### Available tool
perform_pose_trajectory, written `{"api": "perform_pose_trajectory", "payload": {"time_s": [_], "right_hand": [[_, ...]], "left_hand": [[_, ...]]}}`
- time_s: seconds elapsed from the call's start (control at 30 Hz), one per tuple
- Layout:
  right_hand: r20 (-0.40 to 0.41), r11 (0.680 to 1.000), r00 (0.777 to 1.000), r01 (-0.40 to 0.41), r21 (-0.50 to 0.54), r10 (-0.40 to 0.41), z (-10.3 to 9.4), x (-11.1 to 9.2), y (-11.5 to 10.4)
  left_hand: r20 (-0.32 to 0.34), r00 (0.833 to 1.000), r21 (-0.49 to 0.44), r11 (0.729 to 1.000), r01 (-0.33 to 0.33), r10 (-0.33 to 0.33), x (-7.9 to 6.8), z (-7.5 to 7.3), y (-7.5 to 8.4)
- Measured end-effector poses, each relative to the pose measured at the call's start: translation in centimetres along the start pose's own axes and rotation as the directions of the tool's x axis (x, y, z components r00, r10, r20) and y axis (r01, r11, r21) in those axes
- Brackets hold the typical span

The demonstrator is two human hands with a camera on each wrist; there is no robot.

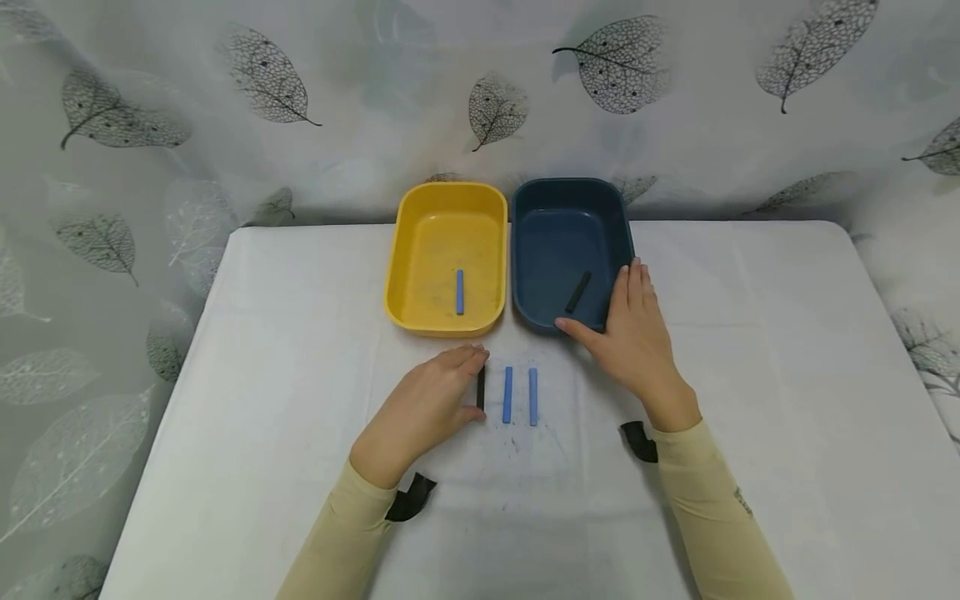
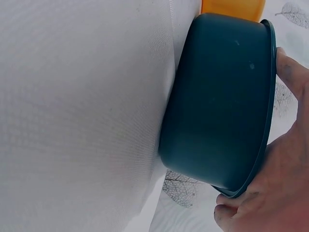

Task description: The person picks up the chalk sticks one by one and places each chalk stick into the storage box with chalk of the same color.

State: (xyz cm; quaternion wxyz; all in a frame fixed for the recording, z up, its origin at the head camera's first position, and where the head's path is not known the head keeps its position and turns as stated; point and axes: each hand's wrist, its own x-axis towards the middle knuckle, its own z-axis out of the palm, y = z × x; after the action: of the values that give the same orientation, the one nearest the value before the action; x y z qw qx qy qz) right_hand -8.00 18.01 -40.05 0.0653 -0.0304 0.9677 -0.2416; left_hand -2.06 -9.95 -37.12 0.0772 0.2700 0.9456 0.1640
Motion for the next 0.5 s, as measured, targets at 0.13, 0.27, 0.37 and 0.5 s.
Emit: {"api": "perform_pose_trajectory", "payload": {"time_s": [0.13, 0.27, 0.37, 0.5], "right_hand": [[0.002, 1.000, 1.000, 0.000, -0.003, 0.000, 0.0, 0.0, 0.1], [0.000, 1.000, 1.000, 0.003, 0.002, -0.003, 0.1, 0.0, 0.1], [-0.003, 1.000, 1.000, 0.003, 0.008, -0.003, 0.1, 0.0, 0.1], [-0.006, 1.000, 1.000, 0.006, 0.005, -0.006, 0.0, 0.0, 0.1]], "left_hand": [[0.043, 0.999, -0.018, 1.000, 0.013, -0.013, 0.6, 1.2, -0.6], [0.070, 0.997, -0.036, 0.999, 0.021, -0.019, 0.9, 1.8, -1.0], [0.080, 0.997, -0.037, 0.999, 0.022, -0.019, 1.0, 2.0, -1.1], [0.083, 0.996, -0.045, 0.999, 0.018, -0.014, 1.1, 2.2, -1.1]]}}
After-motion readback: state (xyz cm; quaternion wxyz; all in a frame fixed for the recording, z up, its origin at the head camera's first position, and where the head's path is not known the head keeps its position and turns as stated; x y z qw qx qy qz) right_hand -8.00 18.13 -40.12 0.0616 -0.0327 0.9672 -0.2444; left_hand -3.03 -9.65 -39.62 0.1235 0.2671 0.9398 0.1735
